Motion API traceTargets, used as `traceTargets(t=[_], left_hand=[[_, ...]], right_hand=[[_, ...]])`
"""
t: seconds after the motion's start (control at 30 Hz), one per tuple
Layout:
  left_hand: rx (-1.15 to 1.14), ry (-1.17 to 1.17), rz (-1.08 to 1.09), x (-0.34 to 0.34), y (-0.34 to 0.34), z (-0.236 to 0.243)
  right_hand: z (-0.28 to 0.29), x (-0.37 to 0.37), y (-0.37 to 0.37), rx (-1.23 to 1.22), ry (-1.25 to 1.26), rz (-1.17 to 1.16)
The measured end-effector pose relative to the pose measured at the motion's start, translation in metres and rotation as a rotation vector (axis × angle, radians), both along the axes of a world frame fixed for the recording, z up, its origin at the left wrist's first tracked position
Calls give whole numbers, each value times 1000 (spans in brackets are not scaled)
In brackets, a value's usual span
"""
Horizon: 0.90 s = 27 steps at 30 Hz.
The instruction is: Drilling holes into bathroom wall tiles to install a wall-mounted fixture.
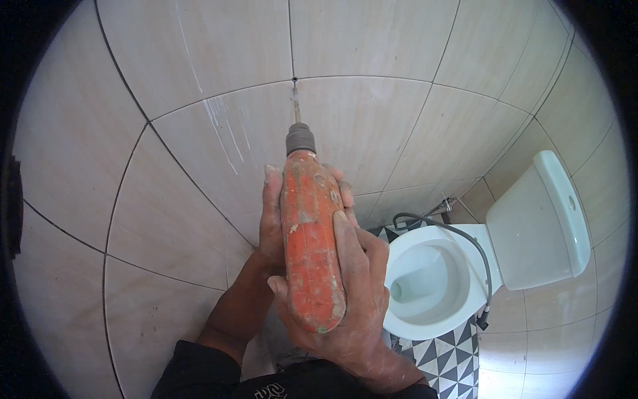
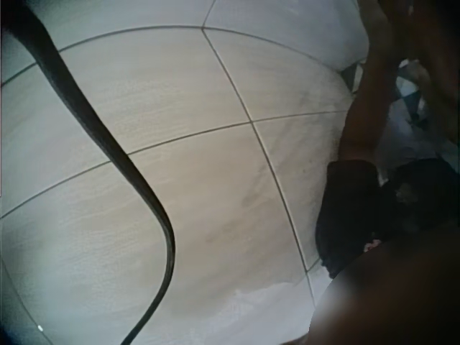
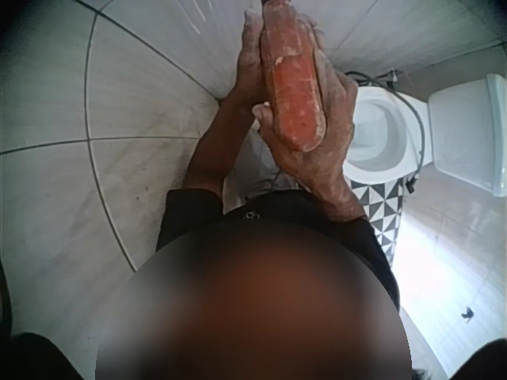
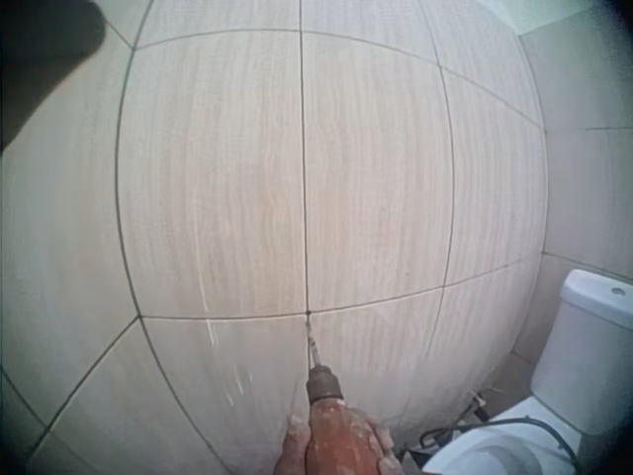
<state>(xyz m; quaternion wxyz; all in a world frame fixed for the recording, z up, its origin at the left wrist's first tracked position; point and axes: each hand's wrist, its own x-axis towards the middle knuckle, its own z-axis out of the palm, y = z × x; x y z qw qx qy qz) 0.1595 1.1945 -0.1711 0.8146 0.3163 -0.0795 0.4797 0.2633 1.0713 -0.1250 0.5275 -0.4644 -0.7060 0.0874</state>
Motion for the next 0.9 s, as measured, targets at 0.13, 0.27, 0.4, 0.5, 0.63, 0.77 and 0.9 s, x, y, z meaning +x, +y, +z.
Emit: traceTargets(t=[0.13, 0.27, 0.4, 0.5, 0.63, 0.77, 0.9], left_hand=[[-4, 52, 56, -1, -1, -2], [-10, -10, 32, 2, -3, 1], [-39, -2, 26, 0, -3, 4], [40, -42, 2, 1, 1, 0], [-10, -21, 30, 2, -2, 1], [-6, -86, -28, 1, 1, -3], [8, -109, -47, 3, 1, -1]], right_hand=[[1, 1, 0, 22, -82, -19], [12, 2, -2, -50, -43, 3], [16, -1, -3, -64, 9, -1], [15, -4, -4, -47, -16, -12], [17, -1, -6, -81, -50, -10], [21, -5, -7, -87, -78, -42], [22, -4, -7, -75, -112, -66]])
